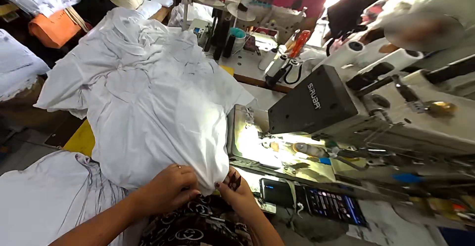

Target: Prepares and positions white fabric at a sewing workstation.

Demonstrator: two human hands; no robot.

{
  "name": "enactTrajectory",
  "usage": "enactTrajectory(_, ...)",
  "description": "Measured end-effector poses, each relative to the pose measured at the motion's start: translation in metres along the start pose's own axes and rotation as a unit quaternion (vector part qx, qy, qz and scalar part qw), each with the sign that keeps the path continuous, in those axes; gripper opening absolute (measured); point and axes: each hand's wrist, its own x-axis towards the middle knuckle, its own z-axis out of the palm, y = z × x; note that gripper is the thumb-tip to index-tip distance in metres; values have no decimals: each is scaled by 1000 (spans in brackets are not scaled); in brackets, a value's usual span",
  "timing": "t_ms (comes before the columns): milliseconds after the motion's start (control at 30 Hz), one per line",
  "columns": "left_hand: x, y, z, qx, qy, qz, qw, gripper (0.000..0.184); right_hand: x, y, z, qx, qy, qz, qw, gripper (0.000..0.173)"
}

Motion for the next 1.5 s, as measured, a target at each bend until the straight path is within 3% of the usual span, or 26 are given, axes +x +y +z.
enactTrajectory(133, 20, 9, 5, 36, 19, -70, 997, 59, 5, -6, 15, -92, 38, -93, 991, 23)
enactTrajectory(200, 26, 17, 13, 52, 22, -93, 994, 64, 12, -11, 20, -124, 36, -118, 985, 20)
enactTrajectory(267, 28, 19, 18, 67, 38, -96, 992, 56, 19, -14, 25, -160, 30, -135, 977, 18)
enactTrajectory(367, 23, 8, 17, 80, 95, -54, 991, 22, 27, -16, 34, -185, 23, -157, 970, 21)
enactTrajectory(433, 12, 1, -1, 102, 137, -40, 984, 18, 28, -18, 37, -233, 31, -184, 954, 24)
enactTrajectory(500, -9, -3, -39, 167, 202, -75, 962, 20, 24, -17, 34, -365, 78, -220, 902, 25)
enactTrajectory(567, -41, -3, -89, 269, 255, -161, 914, 27, 18, -13, 28, -503, 138, -210, 827, 28)
enactTrajectory(667, -81, -3, -137, 384, 233, -274, 850, 23, 19, 2, 24, -583, 177, -193, 769, 27)
enactTrajectory(733, -94, -11, -132, 381, 198, -291, 855, 23, 24, 9, 25, -591, 178, -236, 750, 25)
enactTrajectory(833, -95, -35, -94, 334, 206, -163, 905, 27, 31, 15, 17, -559, 144, -330, 747, 20)
enactTrajectory(933, -73, -56, -59, 246, 119, -90, 958, 33, 30, 16, 4, -539, 80, -400, 737, 24)
enactTrajectory(1100, -32, -109, -46, 291, 125, -24, 948, 34, 33, 16, -2, -524, 58, -373, 764, 28)
enactTrajectory(1267, -31, -75, -94, 257, 239, 76, 933, 24, 24, -5, -4, -506, 53, -372, 776, 25)
enactTrajectory(1367, -60, -83, -88, 291, 150, 45, 944, 29, 26, 24, -11, -529, 26, -318, 786, 26)
enactTrajectory(1433, -77, -106, -66, 242, 77, -13, 967, 36, 30, 42, -12, -528, 20, -281, 801, 28)
enactTrajectory(1500, -86, -119, -53, 175, 72, -54, 980, 31, 31, 47, -11, -497, 23, -253, 830, 22)
